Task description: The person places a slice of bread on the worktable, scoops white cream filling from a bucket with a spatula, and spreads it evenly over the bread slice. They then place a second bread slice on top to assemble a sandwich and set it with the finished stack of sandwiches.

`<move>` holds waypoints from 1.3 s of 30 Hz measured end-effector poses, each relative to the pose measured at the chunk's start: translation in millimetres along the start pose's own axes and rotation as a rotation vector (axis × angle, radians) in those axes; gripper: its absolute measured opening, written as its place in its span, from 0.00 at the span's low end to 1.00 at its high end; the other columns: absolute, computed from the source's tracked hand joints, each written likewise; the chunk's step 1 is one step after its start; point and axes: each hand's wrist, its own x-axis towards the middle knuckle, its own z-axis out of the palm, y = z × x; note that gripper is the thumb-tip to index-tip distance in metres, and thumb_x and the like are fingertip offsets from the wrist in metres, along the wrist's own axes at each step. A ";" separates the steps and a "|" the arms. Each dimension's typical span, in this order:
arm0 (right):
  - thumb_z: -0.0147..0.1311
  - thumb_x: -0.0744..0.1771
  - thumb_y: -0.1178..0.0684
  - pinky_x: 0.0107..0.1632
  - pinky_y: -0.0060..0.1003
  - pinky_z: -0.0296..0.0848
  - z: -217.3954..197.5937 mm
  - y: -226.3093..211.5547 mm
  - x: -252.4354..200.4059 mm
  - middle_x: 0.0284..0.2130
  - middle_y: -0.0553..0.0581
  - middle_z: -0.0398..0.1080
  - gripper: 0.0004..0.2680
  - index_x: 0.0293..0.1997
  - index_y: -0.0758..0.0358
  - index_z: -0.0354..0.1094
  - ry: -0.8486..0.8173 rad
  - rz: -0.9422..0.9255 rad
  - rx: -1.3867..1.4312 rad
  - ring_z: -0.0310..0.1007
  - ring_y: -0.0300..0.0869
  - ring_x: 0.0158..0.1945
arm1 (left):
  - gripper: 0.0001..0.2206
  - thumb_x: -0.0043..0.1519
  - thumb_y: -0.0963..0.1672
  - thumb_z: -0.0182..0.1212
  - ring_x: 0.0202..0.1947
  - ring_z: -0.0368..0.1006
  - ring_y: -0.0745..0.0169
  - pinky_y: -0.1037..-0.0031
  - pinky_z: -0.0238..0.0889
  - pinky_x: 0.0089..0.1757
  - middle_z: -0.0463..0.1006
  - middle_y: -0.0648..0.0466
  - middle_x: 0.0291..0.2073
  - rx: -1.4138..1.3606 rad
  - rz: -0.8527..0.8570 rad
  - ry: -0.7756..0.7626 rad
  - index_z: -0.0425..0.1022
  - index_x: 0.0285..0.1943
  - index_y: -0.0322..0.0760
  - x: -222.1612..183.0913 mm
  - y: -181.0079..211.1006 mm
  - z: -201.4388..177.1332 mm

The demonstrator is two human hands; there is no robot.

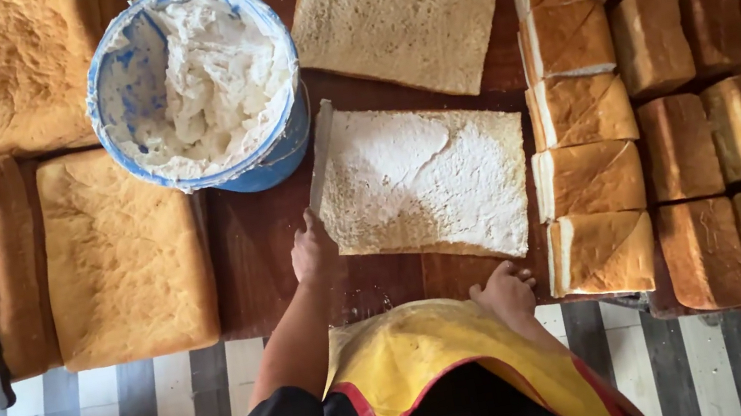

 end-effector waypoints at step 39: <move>0.58 0.62 0.35 0.65 0.60 0.65 28.3 5.9 10.0 0.69 0.88 0.44 0.41 0.73 0.79 0.36 0.055 -0.007 -0.098 0.45 0.80 0.71 | 0.33 0.65 0.48 0.54 0.42 0.79 0.40 0.55 0.73 0.41 0.80 0.39 0.45 0.239 0.084 -0.216 0.47 0.80 0.48 -36.5 -17.2 -37.0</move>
